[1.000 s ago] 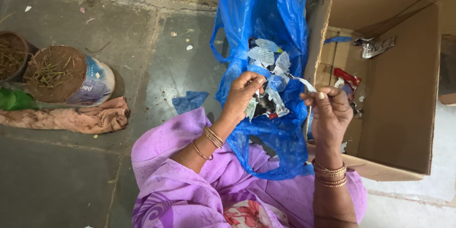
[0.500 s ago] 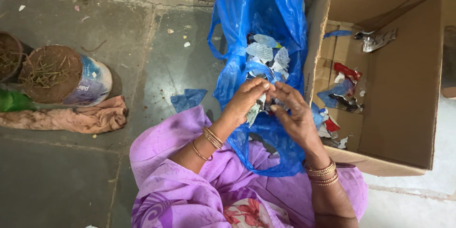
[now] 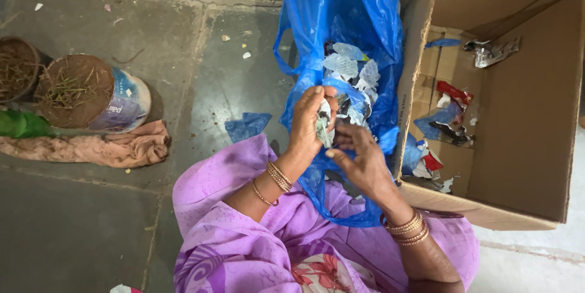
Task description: The person sits on the floor and sorts small waste items from a blue plastic bag into a cardboard box. They handle various pieces of paper, plastic wrappers, and foil by hand, separating and placing them into the box.
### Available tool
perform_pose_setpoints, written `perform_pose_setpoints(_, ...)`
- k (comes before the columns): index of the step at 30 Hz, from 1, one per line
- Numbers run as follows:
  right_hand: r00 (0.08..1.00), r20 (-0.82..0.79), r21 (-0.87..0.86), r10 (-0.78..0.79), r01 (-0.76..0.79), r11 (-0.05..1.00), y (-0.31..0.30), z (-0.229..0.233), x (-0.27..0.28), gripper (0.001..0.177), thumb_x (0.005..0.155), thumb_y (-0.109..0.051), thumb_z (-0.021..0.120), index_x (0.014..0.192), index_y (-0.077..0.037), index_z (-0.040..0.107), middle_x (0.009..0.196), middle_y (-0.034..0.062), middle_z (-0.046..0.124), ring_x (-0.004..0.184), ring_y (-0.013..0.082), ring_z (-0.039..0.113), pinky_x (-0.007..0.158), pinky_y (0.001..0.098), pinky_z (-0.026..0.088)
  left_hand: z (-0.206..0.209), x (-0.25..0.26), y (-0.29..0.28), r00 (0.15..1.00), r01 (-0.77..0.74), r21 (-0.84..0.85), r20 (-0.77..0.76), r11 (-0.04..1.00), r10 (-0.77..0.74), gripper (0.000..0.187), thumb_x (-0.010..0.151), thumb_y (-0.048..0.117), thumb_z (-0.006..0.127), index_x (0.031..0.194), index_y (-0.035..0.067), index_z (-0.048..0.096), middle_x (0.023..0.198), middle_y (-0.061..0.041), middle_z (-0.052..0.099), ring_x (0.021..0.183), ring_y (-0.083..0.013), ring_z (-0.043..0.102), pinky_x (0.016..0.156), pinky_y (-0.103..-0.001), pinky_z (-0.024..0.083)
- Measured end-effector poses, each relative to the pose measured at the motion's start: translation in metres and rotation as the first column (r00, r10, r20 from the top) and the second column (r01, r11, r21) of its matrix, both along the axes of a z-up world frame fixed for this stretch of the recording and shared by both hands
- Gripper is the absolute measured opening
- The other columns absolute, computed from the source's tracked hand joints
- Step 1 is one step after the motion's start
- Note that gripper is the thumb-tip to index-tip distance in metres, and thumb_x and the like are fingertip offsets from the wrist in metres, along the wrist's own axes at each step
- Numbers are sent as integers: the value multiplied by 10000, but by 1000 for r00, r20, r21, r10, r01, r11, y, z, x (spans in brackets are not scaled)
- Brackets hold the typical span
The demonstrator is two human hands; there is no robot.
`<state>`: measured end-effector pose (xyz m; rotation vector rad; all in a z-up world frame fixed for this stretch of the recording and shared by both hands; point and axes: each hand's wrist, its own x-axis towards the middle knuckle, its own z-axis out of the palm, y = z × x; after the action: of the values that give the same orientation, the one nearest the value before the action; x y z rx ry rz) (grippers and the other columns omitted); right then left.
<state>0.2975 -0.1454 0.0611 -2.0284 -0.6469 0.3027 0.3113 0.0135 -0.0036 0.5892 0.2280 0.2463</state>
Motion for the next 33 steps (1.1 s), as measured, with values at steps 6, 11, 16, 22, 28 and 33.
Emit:
perform_pose_setpoints(6,957,-290,279,-4,89,956,9,-51,-10,295,923,-98,731,1159,1,584,1043,65,691,863,126,691,747,276,588,11,-7,-1,995,-56,-70,81,996,62,290,1055,309,628,1089,22,652,816,-77,663,553,-109,561,462,-241,413)
perform_pose_setpoints(11,953,-304,334,-7,113,936,-4,-65,-5,120,1006,-63,662,1101,10,650,970,69,706,825,116,697,734,253,568,21,-10,-1,989,-87,-104,111,991,99,292,1054,314,620,1102,26,638,828,-63,651,557,-104,549,466,-243,410)
perform_pose_setpoints(16,984,-175,312,-34,88,946,-7,-52,-5,111,989,-78,659,1045,17,674,1051,73,641,844,124,694,723,246,560,26,-12,0,984,-138,-81,105,987,146,303,1064,327,615,1103,27,623,798,-49,628,546,-97,534,476,-249,423)
perform_pose_setpoints(22,899,-436,523,39,219,824,-6,-49,0,170,1031,-123,599,1120,3,669,1015,71,677,859,117,652,765,277,596,26,-14,-2,989,-143,-67,38,987,146,289,1051,328,614,1079,42,639,798,-43,635,565,-104,546,496,-253,443)
perform_pose_setpoints(28,847,-524,630,84,319,708,-9,-62,5,133,1131,-119,595,1148,10,625,1013,176,710,738,132,576,651,271,499,12,-12,-13,989,-137,-149,-80,979,126,332,1015,387,649,1035,56,656,824,-46,643,677,-134,599,612,-288,507)
perform_pose_setpoints(33,772,-609,662,182,368,653,0,-48,1,147,1065,-139,538,1137,-15,569,1053,139,719,924,211,726,728,328,602,9,-13,-21,980,-162,-141,-141,977,142,421,1009,484,599,1039,66,637,900,-44,631,751,-147,621,653,-310,536)
